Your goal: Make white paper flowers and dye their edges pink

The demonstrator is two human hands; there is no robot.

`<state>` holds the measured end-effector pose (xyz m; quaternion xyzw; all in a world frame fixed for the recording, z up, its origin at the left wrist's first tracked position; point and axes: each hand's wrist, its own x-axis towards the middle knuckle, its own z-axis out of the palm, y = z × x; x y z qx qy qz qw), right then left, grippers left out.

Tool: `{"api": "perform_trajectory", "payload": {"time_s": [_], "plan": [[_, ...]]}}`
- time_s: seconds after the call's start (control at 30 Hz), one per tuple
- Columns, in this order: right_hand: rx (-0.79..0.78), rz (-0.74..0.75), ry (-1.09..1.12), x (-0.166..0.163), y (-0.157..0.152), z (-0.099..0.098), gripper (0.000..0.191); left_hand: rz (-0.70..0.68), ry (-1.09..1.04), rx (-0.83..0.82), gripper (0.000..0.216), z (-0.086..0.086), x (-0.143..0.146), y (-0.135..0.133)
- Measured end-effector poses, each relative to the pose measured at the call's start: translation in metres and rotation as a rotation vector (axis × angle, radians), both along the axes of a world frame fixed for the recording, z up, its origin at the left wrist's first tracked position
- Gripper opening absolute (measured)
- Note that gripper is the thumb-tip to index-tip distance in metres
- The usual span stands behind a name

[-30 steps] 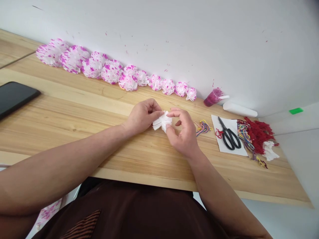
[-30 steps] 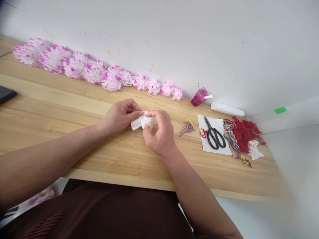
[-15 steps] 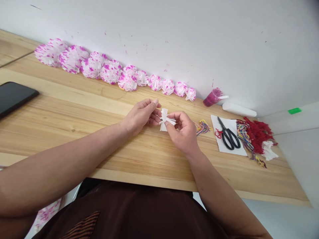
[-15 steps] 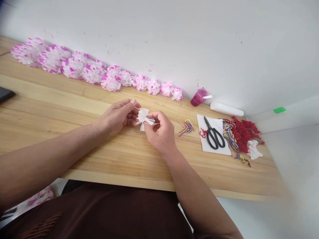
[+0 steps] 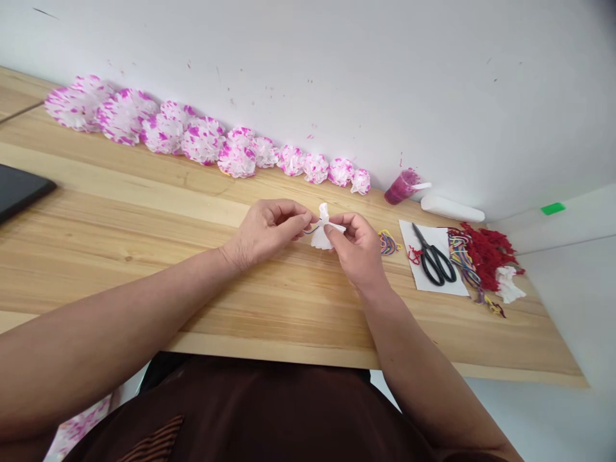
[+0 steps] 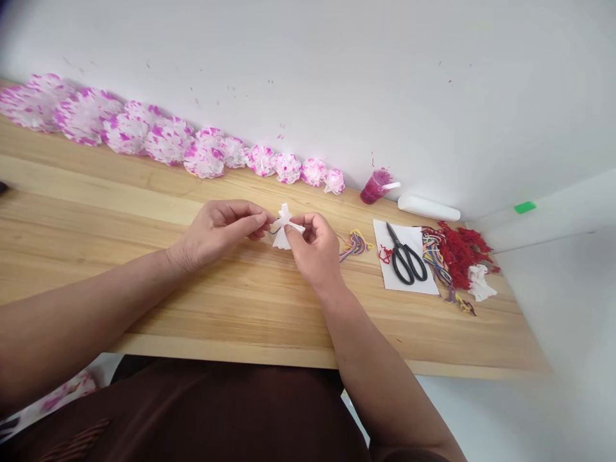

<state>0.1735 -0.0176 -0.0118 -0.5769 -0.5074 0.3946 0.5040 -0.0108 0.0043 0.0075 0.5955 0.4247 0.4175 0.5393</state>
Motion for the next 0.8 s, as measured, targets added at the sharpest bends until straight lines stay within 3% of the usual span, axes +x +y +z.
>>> {"api": "perform_trajectory", "payload": {"time_s": [0.33,0.8], "plan": [[0.006,-0.001,-0.017,0.0001,-0.0004,0.0003,0.023,0.045,0.18,0.221,0.024,-0.0048,0.0016,-0.0013],[-0.012,0.025,-0.044,0.0002,-0.0003,0.0021,0.022,0.072,0.257,0.32,0.021,-0.0049,0.001,-0.0008]]}}
